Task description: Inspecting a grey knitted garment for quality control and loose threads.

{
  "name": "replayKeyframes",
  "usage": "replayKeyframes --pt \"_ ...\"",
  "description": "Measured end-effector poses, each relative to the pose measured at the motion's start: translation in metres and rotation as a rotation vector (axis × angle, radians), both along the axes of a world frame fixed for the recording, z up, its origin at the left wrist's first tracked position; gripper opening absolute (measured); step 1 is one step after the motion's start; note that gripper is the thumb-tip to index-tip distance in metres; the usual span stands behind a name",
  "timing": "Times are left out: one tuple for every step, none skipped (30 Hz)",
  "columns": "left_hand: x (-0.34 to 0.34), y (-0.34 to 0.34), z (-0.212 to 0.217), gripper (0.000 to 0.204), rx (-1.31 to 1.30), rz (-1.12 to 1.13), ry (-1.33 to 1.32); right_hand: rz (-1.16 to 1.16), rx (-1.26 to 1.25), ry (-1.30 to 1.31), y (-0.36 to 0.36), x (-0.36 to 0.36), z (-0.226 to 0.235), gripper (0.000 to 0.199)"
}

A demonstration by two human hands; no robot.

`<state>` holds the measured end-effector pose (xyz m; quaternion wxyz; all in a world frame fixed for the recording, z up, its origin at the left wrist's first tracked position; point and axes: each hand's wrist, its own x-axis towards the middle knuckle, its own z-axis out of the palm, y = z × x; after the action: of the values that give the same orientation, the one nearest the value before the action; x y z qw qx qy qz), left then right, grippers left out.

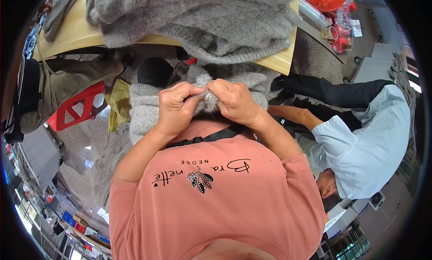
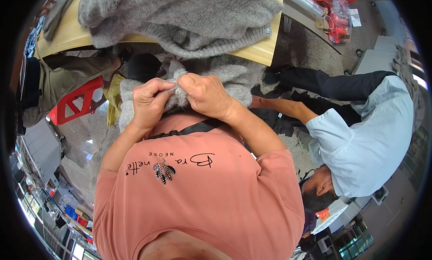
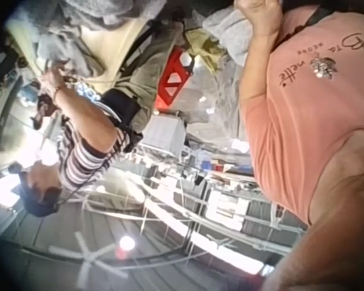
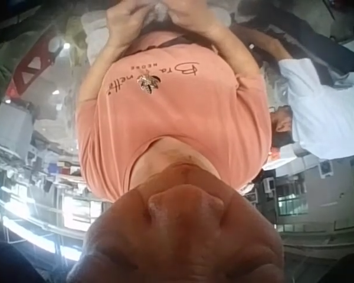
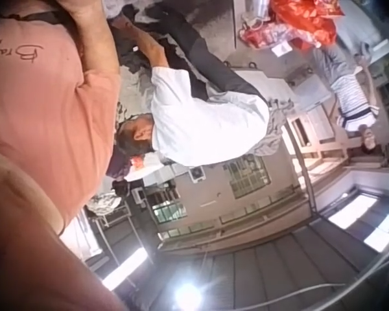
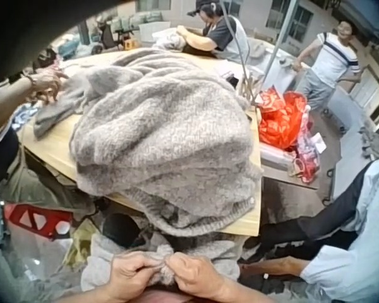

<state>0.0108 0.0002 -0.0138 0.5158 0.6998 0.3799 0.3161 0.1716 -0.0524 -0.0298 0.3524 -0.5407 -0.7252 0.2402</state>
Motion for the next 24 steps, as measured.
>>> replayKeyframes --pt "0.001 0.000 -0.001 0.011 0.065 0.003 -0.011 -0.009 0.014 0.001 0.000 0.000 -0.001 0.031" --pt "0.001 0.000 0.000 0.011 0.066 0.003 -0.011 -0.009 0.015 0.002 -0.001 0.000 0.000 0.031" --pt "0.002 0.000 0.002 0.012 0.140 -0.007 0.010 -0.024 0.028 0.014 -0.002 -0.001 0.001 0.030" --pt "0.003 -0.001 0.004 0.013 0.215 -0.017 0.032 -0.039 0.041 0.027 -0.004 -0.001 0.002 0.029" --pt "0.004 -0.001 0.005 0.013 0.216 -0.018 0.033 -0.040 0.042 0.028 -0.005 -0.003 0.002 0.029" --pt "0.005 -0.002 0.006 0.014 0.290 -0.013 0.020 -0.069 0.068 0.064 -0.005 -0.004 0.002 0.027" --pt "0.006 -0.002 0.006 0.015 0.364 -0.009 0.006 -0.099 0.094 0.100 -0.006 -0.006 0.002 0.026" --pt "0.006 -0.002 0.006 0.015 0.364 -0.010 0.007 -0.099 0.095 0.101 -0.007 -0.008 0.003 0.026" --pt "0.007 -0.002 0.005 0.016 0.420 -0.003 -0.010 -0.120 0.087 0.139 -0.007 -0.009 0.005 0.025" --pt "0.007 -0.003 0.005 0.017 0.475 0.003 -0.028 -0.141 0.078 0.177 -0.008 -0.010 0.006 0.025" --pt "0.008 -0.003 0.005 0.017 0.476 0.001 -0.027 -0.142 0.079 0.178 -0.010 -0.011 0.006 0.025" --pt "0.009 -0.003 0.004 0.016 0.505 0.013 -0.037 -0.159 0.077 0.144 -0.011 -0.012 0.007 0.027" --pt "0.010 -0.003 0.004 0.016 0.534 0.025 -0.048 -0.177 0.075 0.110 -0.012 -0.012 0.007 0.029" --pt "0.009 -0.003 0.005 0.016 0.535 0.024 -0.047 -0.178 0.076 0.110 -0.012 -0.012 0.008 0.029" --pt "0.009 -0.002 0.007 0.016 0.497 0.028 -0.045 -0.176 0.070 0.123 -0.011 -0.012 0.010 0.032" --pt "0.008 -0.002 0.008 0.015 0.459 0.031 -0.043 -0.174 0.063 0.136 -0.010 -0.011 0.012 0.034" --pt "0.007 -0.003 0.008 0.015 0.458 0.029 -0.043 -0.175 0.063 0.136 -0.010 -0.010 0.012 0.034" --pt "0.006 -0.003 0.009 0.015 0.443 0.022 -0.051 -0.111 0.044 0.126 -0.009 -0.007 0.012 0.036" --pt "0.005 -0.004 0.009 0.014 0.428 0.016 -0.058 -0.046 0.025 0.116 -0.008 -0.005 0.011 0.038" --pt "0.005 -0.004 0.009 0.014 0.426 0.015 -0.058 -0.047 0.023 0.117 -0.008 -0.003 0.013 0.038" --pt "0.005 -0.005 0.010 0.014 0.435 0.009 -0.058 -0.028 -0.005 0.127 -0.008 -0.001 0.015 0.036" --pt "0.004 -0.005 0.010 0.014 0.444 0.004 -0.057 -0.009 -0.033 0.137 -0.008 -0.001 0.016 0.035" --pt "0.005 -0.005 0.011 0.014 0.443 0.002 -0.057 -0.011 -0.033 0.137 -0.009 -0.001 0.016 0.035" --pt "0.005 -0.005 0.013 0.015 0.455 -0.005 -0.046 -0.037 0.000 0.141 -0.010 -0.002 0.017 0.034"
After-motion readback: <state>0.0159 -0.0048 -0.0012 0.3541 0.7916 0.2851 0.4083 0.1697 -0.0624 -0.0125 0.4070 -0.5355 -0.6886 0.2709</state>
